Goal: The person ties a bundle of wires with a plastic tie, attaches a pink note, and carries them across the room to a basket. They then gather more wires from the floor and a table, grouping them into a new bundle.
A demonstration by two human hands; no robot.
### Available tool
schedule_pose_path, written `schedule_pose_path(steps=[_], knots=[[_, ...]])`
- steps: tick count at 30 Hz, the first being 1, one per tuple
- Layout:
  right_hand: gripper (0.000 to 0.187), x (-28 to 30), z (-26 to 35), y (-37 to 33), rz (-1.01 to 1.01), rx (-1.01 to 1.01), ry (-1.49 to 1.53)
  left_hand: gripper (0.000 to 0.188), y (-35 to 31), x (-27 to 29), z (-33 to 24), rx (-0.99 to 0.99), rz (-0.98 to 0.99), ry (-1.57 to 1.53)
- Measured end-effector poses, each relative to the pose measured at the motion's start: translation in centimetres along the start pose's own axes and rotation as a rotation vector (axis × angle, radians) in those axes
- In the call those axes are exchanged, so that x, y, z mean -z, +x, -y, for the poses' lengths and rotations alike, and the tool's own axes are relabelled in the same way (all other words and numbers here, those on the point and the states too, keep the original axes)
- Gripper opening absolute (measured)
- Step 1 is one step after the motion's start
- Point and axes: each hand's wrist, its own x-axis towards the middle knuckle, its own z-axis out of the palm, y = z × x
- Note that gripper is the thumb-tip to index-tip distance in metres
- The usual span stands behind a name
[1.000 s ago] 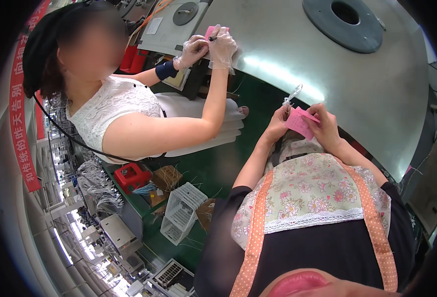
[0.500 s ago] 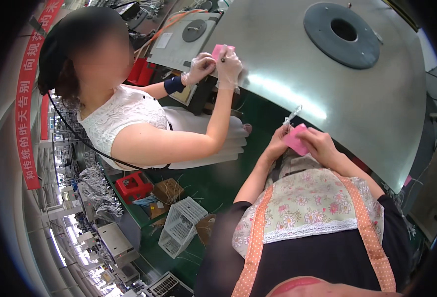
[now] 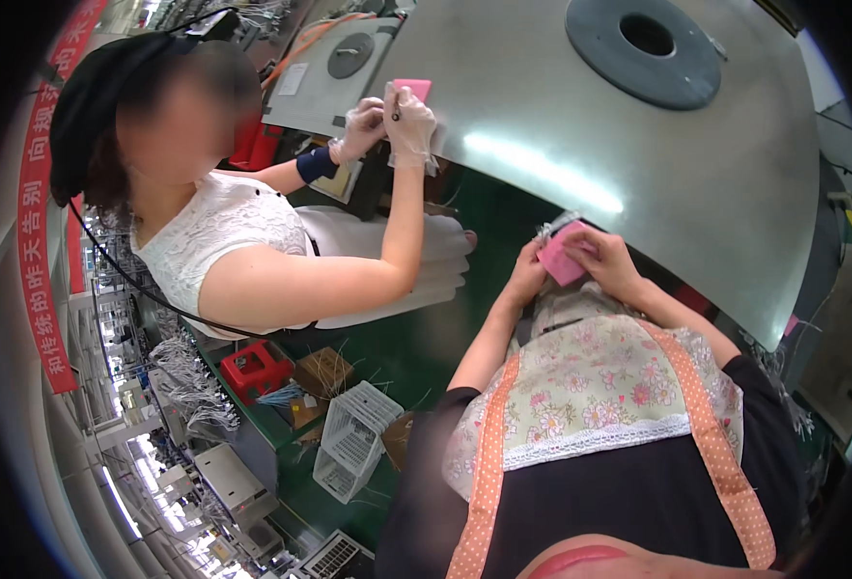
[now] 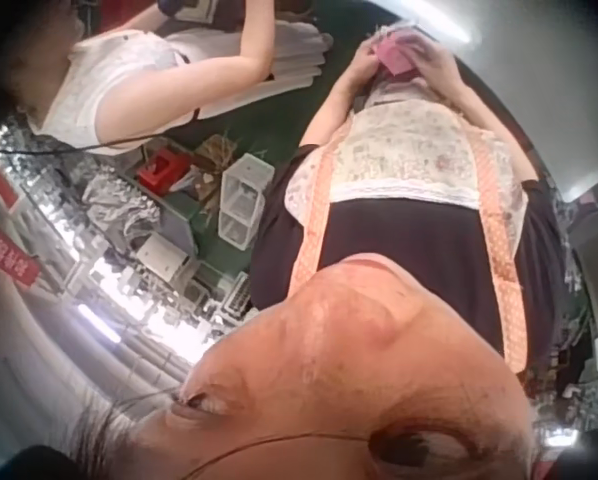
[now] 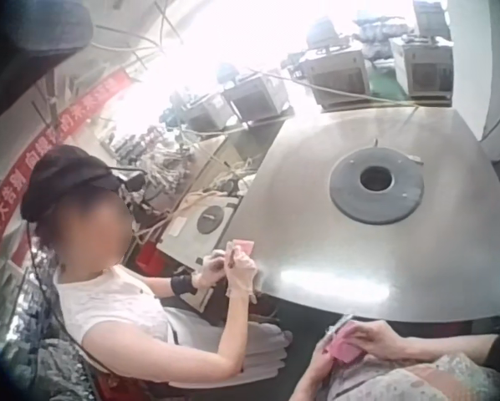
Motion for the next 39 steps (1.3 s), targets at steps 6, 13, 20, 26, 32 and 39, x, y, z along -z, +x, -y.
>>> schedule_pose_path(steps=[6, 13, 20, 26, 32, 39], knots=[[0.012, -0.2, 0.4, 0.7, -0.004, -0.035, 0.075, 0.021, 0.1, -0.1, -2.1, 0.045, -0.005, -0.050], [0.011, -1.5, -2.4, 0.7, -0.032, -0.085, 0.169, 0.013, 0.6, -0.2, -2.3, 0.038, -0.056, -0.053], [0.012, -0.9, -1.2, 1.6, 0.035, 0.080, -0.056, 0.011, 0.5, 0.5, -3.9, 0.018, -0.074, -0.042], [0.014, -1.1, -2.2, 2.3, 0.121, -0.016, -0.088, 0.010, 0.6, 2.6, -3.6, -0.127, -0.100, 0.073], [0.018, -3.1, -3.9, 2.7, 0.151, 0.015, -0.003, 0.023, 0.2, 2.5, -4.7, 0.001, -0.076, -0.039], [0.016, -5.8, -9.1, 2.7, 0.236, -0.105, -0.101, 0.039, 0.1, 0.7, -6.0, -0.087, -0.001, 0.186]])
